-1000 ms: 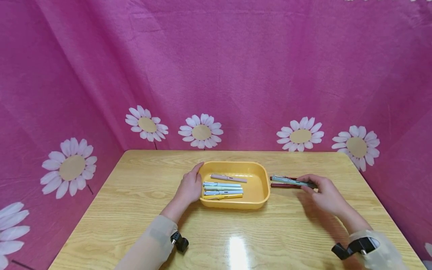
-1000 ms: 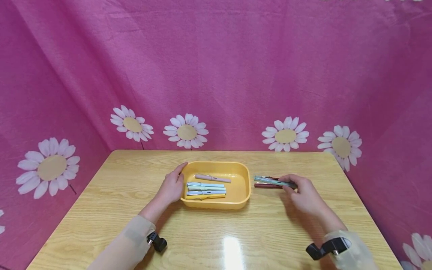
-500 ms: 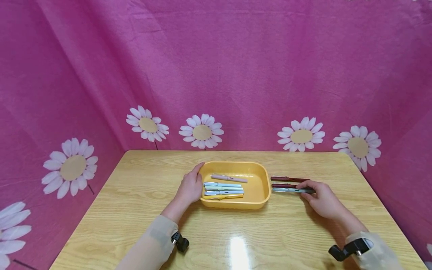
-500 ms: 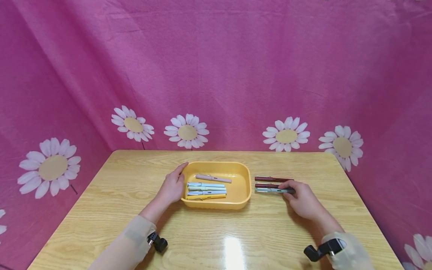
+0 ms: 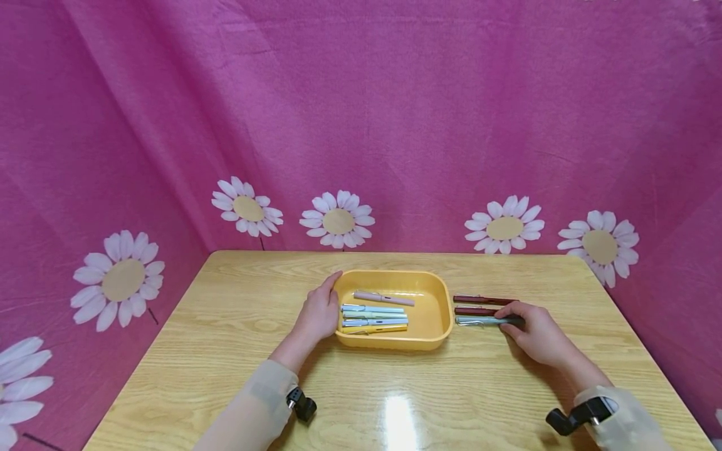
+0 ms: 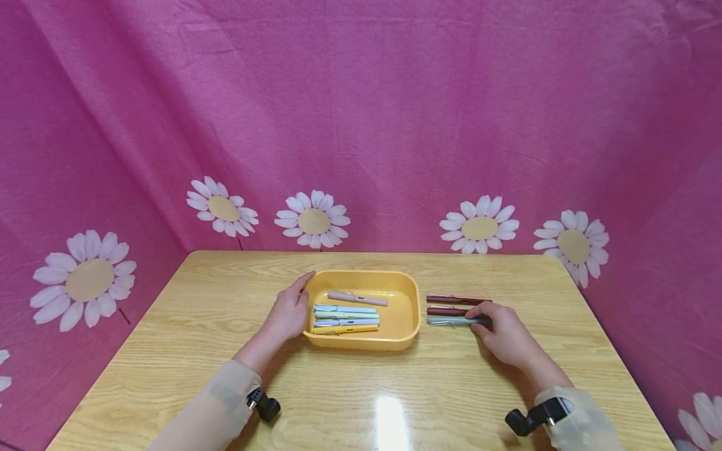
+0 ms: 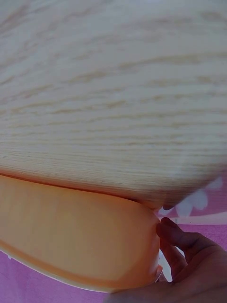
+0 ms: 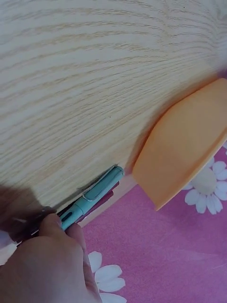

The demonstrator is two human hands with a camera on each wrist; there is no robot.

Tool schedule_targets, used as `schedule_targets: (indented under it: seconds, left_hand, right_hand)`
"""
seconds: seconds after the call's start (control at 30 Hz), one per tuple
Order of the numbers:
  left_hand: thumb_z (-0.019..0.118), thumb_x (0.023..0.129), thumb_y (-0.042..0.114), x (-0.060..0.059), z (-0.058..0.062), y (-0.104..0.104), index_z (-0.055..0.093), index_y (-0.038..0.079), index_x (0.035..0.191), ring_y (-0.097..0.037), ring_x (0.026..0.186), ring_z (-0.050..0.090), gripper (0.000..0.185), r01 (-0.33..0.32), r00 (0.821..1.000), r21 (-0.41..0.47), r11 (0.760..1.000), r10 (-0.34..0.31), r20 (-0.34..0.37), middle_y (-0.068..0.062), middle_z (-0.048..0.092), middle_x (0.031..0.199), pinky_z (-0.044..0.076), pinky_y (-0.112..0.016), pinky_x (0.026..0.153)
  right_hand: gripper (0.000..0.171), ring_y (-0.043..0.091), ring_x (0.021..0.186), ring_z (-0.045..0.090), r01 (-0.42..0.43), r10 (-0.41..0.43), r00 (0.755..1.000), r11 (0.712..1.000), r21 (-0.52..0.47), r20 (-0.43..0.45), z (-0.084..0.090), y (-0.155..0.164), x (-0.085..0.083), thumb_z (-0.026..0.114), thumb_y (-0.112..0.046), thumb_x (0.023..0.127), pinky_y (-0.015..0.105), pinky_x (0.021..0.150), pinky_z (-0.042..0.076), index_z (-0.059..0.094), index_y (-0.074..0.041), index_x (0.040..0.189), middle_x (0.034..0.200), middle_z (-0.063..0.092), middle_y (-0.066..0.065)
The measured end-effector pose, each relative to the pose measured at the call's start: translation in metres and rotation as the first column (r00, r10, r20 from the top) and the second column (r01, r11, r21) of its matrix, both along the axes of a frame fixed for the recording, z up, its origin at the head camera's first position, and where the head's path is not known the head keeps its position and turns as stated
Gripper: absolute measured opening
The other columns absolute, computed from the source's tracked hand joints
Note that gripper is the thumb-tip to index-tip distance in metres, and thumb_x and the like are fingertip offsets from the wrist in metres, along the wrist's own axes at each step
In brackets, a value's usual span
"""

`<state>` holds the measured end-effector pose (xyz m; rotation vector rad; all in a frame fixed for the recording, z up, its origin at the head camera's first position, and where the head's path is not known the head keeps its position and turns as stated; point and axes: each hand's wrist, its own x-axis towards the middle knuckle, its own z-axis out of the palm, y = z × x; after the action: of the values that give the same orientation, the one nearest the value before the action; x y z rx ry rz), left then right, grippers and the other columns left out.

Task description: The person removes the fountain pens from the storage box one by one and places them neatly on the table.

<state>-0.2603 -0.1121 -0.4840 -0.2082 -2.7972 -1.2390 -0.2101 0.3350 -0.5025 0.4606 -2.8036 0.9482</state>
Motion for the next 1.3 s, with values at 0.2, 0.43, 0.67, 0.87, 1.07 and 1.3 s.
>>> schedule_targets:
  seconds: [0.2, 0.43, 0.67, 0.87, 1.07, 1.3]
  left_hand:
    - [0.038, 0.112, 0.012, -0.001, -0.001, -0.001, 0.044, 0.013, 0.162, -0.035, 0.135, 0.056, 0.05, 0.002, 1.0, -0.001, 1.0, -0.002, -0.005, -0.023, 0.058, 0.148, 0.042, -0.052, 0.116]
    - [0.038, 0.112, 0.012, 0.0, 0.0, -0.001, 0.045, 0.014, 0.162, -0.035, 0.135, 0.057, 0.05, -0.001, 1.0, 0.002, 1.0, 0.001, -0.007, -0.023, 0.059, 0.148, 0.043, -0.052, 0.115]
    - [0.038, 0.112, 0.013, 0.0, 0.0, -0.001, 0.045, 0.015, 0.162, -0.034, 0.135, 0.057, 0.05, -0.003, 1.0, 0.002, 1.0, 0.003, -0.004, -0.022, 0.059, 0.148, 0.043, -0.051, 0.115]
    - [0.038, 0.113, 0.013, 0.0, 0.0, -0.001, 0.044, 0.015, 0.162, -0.034, 0.137, 0.055, 0.05, 0.0, 1.0, 0.008, 1.0, 0.0, 0.004, -0.022, 0.058, 0.15, 0.042, -0.052, 0.116]
    - [0.037, 0.113, 0.013, -0.001, -0.001, 0.0, 0.043, 0.014, 0.163, -0.035, 0.138, 0.054, 0.05, 0.005, 1.0, 0.009, 1.0, -0.005, 0.01, -0.021, 0.057, 0.151, 0.04, -0.051, 0.117]
    - [0.037, 0.113, 0.013, 0.0, 0.0, -0.001, 0.043, 0.014, 0.163, -0.035, 0.137, 0.055, 0.05, 0.005, 1.0, 0.001, 1.0, -0.005, 0.008, -0.022, 0.057, 0.15, 0.041, -0.051, 0.117]
  right_hand:
    - [0.021, 0.027, 0.1, 0.066, 0.0, 0.0, 1.0, 1.0, 0.019, 0.004, -0.003, 0.0, -0.002, 0.076, 0.009, 0.09, 0.055, 0.092, 0.054, 0.075, -0.005, 0.106, 0.104, 0.072, 0.005]
    - [0.022, 0.027, 0.099, 0.066, 0.002, -0.002, 1.0, 1.0, 0.019, 0.014, -0.002, 0.0, -0.001, 0.076, 0.009, 0.091, 0.055, 0.091, 0.054, 0.075, -0.005, 0.108, 0.105, 0.072, 0.006]
    - [0.025, 0.022, 0.092, 0.068, -0.035, 0.034, 0.997, 0.999, -0.021, -0.067, 0.006, -0.005, -0.004, 0.077, 0.011, 0.089, 0.043, 0.082, 0.061, 0.075, -0.004, 0.108, 0.103, 0.074, 0.006]
    - [0.022, 0.022, 0.097, 0.069, -0.072, 0.065, 0.992, 0.996, -0.057, -0.112, 0.018, -0.018, -0.005, 0.076, 0.009, 0.092, 0.039, 0.084, 0.062, 0.075, -0.004, 0.109, 0.104, 0.075, 0.005]
    - [0.02, 0.023, 0.098, 0.071, -0.099, 0.084, 0.987, 0.99, -0.102, -0.138, 0.032, -0.036, -0.006, 0.076, 0.007, 0.093, 0.026, 0.084, 0.059, 0.075, -0.003, 0.111, 0.104, 0.076, 0.007]
    - [0.022, 0.027, 0.097, 0.074, -0.178, 0.146, 0.97, 0.971, -0.16, -0.193, 0.047, -0.06, -0.012, 0.075, 0.009, 0.092, 0.045, 0.082, 0.063, 0.075, -0.004, 0.109, 0.104, 0.077, 0.008]
